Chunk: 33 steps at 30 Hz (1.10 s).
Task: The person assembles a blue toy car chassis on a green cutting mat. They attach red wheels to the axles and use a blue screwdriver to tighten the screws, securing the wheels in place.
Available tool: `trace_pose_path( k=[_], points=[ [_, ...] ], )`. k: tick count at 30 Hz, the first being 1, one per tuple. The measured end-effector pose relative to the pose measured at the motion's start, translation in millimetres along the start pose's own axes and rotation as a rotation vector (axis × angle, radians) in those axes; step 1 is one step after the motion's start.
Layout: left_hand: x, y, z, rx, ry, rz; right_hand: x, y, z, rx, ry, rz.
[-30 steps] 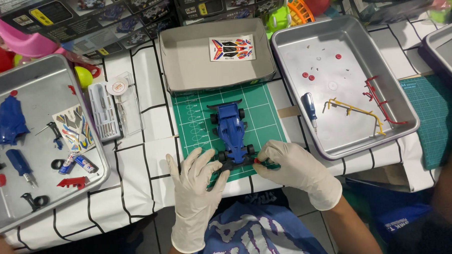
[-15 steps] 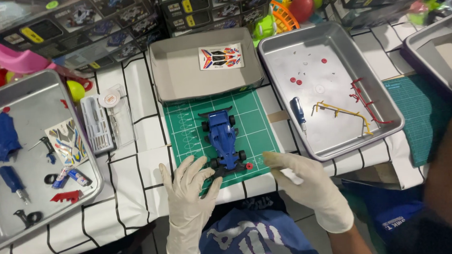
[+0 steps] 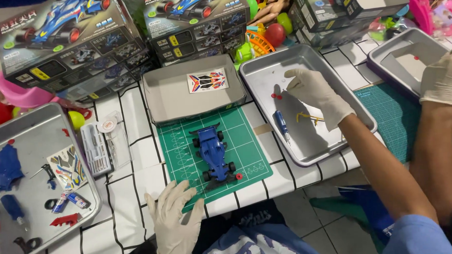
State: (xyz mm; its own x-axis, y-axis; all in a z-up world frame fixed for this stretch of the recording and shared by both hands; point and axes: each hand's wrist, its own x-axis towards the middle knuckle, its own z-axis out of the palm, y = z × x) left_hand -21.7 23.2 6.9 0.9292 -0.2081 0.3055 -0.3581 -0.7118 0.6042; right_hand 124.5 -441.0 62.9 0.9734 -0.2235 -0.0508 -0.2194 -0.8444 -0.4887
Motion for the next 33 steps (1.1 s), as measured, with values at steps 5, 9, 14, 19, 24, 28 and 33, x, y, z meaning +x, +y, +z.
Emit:
trace_pose_path(
  k=[5, 9, 14, 19, 24, 28, 33],
  points=[
    [-14, -2, -14, -0.017, 0.099, -0.099, 25, 29, -25, 0.162, 0.245, -0.026],
    [-20, -2, -20, -0.001, 0.208, -0.012, 19, 35, -67, 0.429, 0.306, -0.012],
    [-17, 0, -14, 0.046, 0.119, -0.096, 0, 35, -77, 0.382, 0.261, 0.101],
    [-17, 2, -6, 0.059, 0.154, 0.004, 19, 106, -26, 0.242, 0.140, 0.061],
    [-15, 13, -8, 0.029, 0.183, -0.052, 20, 113, -9, 0.098, 0.024, 0.034],
    [-19, 4, -7, 0.061, 0.150, -0.047, 21, 109, -10, 0.011, 0.047, -0.076],
    [-17, 22, -16, 0.026, 0.174, 0.003, 15, 91, -12, 0.031, -0.018, -0.031]
  ],
)
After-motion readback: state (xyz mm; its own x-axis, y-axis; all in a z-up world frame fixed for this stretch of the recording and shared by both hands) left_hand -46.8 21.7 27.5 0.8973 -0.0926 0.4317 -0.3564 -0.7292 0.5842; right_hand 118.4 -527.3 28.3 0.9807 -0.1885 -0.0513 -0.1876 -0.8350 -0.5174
